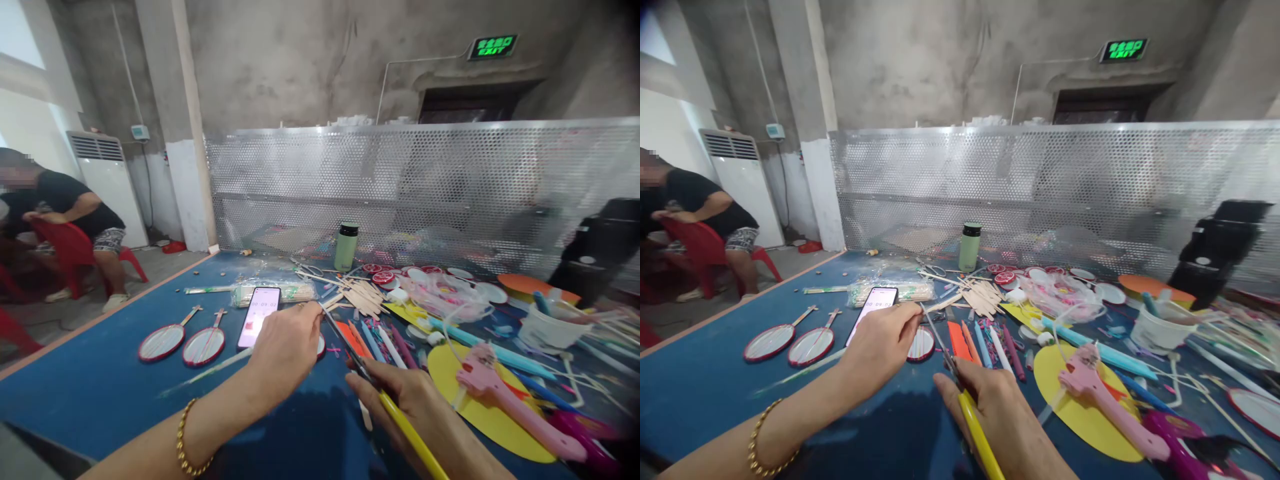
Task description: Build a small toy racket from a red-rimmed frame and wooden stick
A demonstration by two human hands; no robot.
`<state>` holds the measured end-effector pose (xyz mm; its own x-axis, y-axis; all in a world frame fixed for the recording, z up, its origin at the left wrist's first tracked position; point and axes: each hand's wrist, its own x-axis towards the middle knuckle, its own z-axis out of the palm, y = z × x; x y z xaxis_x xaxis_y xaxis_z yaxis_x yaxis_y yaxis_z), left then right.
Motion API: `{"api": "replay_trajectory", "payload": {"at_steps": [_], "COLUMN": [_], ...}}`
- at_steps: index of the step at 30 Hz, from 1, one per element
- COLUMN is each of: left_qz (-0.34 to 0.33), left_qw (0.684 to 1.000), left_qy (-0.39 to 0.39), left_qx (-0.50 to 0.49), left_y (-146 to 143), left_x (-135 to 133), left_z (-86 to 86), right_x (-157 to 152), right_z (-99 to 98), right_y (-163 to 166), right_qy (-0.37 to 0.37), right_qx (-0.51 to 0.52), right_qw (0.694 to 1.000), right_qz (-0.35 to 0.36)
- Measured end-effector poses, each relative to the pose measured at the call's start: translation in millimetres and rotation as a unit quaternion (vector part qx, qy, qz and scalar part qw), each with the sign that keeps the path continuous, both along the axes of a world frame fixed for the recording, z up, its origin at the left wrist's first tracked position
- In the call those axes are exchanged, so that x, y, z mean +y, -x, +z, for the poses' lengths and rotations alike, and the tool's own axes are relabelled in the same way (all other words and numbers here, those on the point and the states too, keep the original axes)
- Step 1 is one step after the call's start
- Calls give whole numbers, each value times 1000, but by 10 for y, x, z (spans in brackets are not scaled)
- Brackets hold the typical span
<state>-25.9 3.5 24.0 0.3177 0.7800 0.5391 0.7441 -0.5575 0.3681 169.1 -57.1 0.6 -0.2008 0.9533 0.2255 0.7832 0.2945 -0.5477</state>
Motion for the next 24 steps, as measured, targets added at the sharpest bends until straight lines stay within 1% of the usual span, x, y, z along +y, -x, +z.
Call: {"api": "replay_trajectory", "payload": {"at_steps": [3,7,9,12,14,15,18,20,22,24], "left_qz": [-3,-27,-41,-84,-121,-144,-213,-228,-222,-222], "left_qw": [1000,995,989,971,956,943,886,858,853,852], "left_qy": [-1,54,89,166,216,247,342,373,378,374], "left_qx": [-11,-81,-108,-147,-160,-172,-232,-268,-283,-293], "left_y": [-18,-33,-32,-6,25,42,84,102,117,135], "left_x": [-7,70,129,172,160,146,100,74,47,15], "left_z": [-56,-107,-86,4,72,99,150,169,189,216], "right_x": [-26,-7,12,11,-13,-26,-52,-49,-36,-21], "right_z": [32,40,36,31,17,5,-53,-105,-160,-216], "right_y": [40,83,84,65,47,39,23,15,6,-3], "right_qy": [4,-22,-34,-65,-108,-135,-218,-282,-337,-365], "right_qx": [-1,-21,-34,-45,-64,-75,-93,-102,-122,-139], "right_qw": [1000,999,999,997,992,988,971,954,934,920], "right_qz": [-3,-9,-8,-22,-30,-29,-16,-10,3,12]}}
